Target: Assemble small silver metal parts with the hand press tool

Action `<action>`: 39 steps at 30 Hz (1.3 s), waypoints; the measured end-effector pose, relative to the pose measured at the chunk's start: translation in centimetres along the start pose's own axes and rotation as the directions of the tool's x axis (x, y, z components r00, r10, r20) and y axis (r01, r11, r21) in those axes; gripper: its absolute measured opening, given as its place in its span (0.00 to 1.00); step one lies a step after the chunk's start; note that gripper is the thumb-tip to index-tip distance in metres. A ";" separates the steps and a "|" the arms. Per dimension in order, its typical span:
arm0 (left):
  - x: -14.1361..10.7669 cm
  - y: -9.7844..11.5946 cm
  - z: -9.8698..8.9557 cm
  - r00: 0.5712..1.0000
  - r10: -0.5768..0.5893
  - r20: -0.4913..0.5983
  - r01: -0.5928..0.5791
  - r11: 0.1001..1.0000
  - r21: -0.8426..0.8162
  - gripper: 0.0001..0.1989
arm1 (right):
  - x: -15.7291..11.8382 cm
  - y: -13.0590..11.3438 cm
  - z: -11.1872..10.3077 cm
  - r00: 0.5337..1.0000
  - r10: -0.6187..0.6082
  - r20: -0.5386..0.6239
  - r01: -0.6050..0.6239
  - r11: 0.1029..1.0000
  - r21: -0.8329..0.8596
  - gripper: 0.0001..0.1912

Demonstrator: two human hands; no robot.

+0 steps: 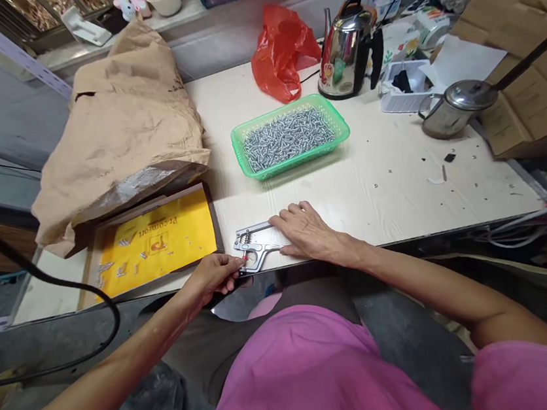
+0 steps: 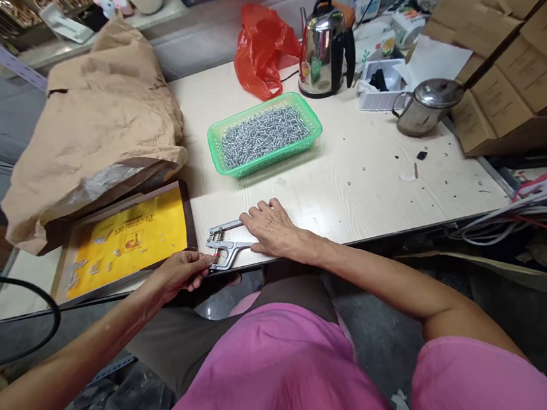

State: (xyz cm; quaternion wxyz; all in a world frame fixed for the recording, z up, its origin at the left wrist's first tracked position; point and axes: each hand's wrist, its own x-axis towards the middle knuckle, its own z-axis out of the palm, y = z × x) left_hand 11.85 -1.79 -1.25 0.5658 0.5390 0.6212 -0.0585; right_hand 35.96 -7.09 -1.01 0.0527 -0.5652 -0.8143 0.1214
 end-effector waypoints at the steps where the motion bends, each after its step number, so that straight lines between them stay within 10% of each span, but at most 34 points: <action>1: -0.3 -0.1 0.1 1.000 0.013 -0.027 -0.012 0.999 0.039 0.21 | -0.1 0.0 -0.1 1.000 -0.003 0.001 0.003 1.000 -0.001 0.20; 4: -1.3 -0.4 0.8 0.954 0.230 -0.194 -0.164 0.938 0.304 0.18 | -0.3 0.0 0.1 1.000 -0.027 -0.012 0.027 1.000 -0.011 0.19; 6: -1.7 -0.2 1.5 0.836 0.494 -0.240 -0.319 0.792 0.520 0.15 | -0.3 0.1 0.5 0.999 -0.044 -0.027 0.044 0.999 -0.018 0.19; 9: -0.9 1.0 2.6 0.633 0.768 -0.097 -0.483 0.490 0.725 0.12 | -0.2 0.2 1.0 0.997 -0.062 -0.045 0.061 0.998 -0.027 0.19; 12: 0.7 3.1 3.4 0.545 0.833 0.095 -0.539 0.261 0.801 0.20 | -0.2 0.2 1.1 0.995 -0.074 -0.060 0.072 0.997 -0.030 0.20; 23: 2.5 6.9 3.1 0.633 0.677 0.375 -0.534 0.031 0.845 0.29 | -1.7 0.1 0.6 0.992 0.122 -0.037 -0.123 0.992 -0.021 0.28; 30: 3.0 8.1 3.9 0.641 0.715 0.279 -0.419 0.022 0.908 0.17 | -0.4 1.0 0.9 0.986 0.146 -0.086 -0.152 0.985 -0.079 0.07; 39: 3.5 8.5 4.9 0.694 0.676 0.248 -0.408 0.085 0.909 0.09 | 0.1 2.3 1.7 0.995 0.100 -0.031 -0.101 0.992 -0.069 0.09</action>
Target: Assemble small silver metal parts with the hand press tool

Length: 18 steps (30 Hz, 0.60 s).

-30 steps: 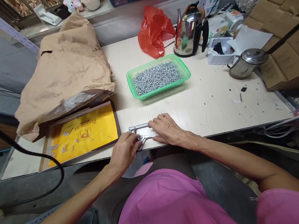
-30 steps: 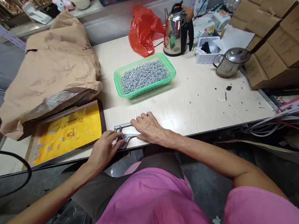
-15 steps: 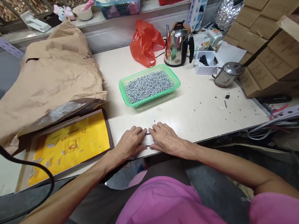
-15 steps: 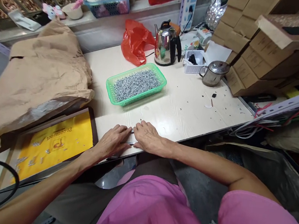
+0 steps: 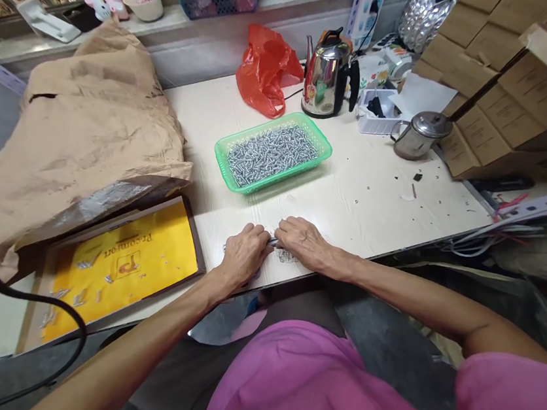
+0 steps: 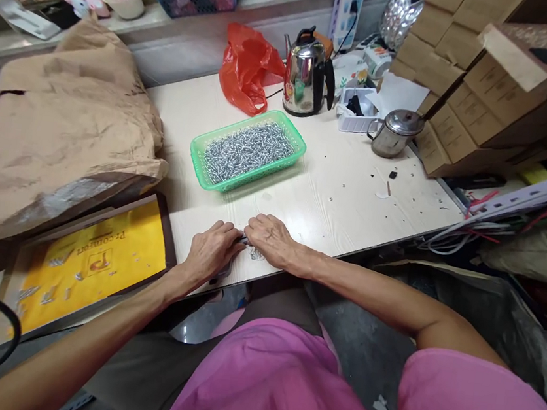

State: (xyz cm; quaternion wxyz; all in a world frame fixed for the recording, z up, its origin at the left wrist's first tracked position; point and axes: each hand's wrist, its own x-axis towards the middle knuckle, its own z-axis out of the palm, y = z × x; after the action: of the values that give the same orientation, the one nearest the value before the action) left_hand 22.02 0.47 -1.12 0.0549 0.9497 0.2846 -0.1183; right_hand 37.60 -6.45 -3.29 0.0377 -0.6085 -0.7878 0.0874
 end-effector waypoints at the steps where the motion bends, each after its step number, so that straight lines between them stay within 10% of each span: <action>1: 0.0 0.0 -0.1 1.000 -0.005 0.000 0.005 1.000 0.002 0.09 | 0.0 0.1 0.1 1.000 0.006 -0.004 -0.006 1.000 0.010 0.09; 8: -1.2 0.8 1.4 0.983 -0.094 -0.157 0.085 0.994 -0.063 0.21 | 0.3 2.9 -0.4 0.989 -0.116 -0.087 0.129 0.978 0.163 0.23; 18: -4.4 5.2 5.6 0.948 -0.023 -0.316 -0.062 0.965 -0.255 0.26 | 3.2 2.0 -0.6 0.998 0.025 -0.054 -0.025 1.000 0.002 0.11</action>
State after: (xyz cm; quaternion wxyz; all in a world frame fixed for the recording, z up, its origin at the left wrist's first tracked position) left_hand 20.24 -7.12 -5.16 0.1344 0.9435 0.2934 0.0747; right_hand 38.82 -2.79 -3.20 0.0581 -0.6205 -0.7788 0.0719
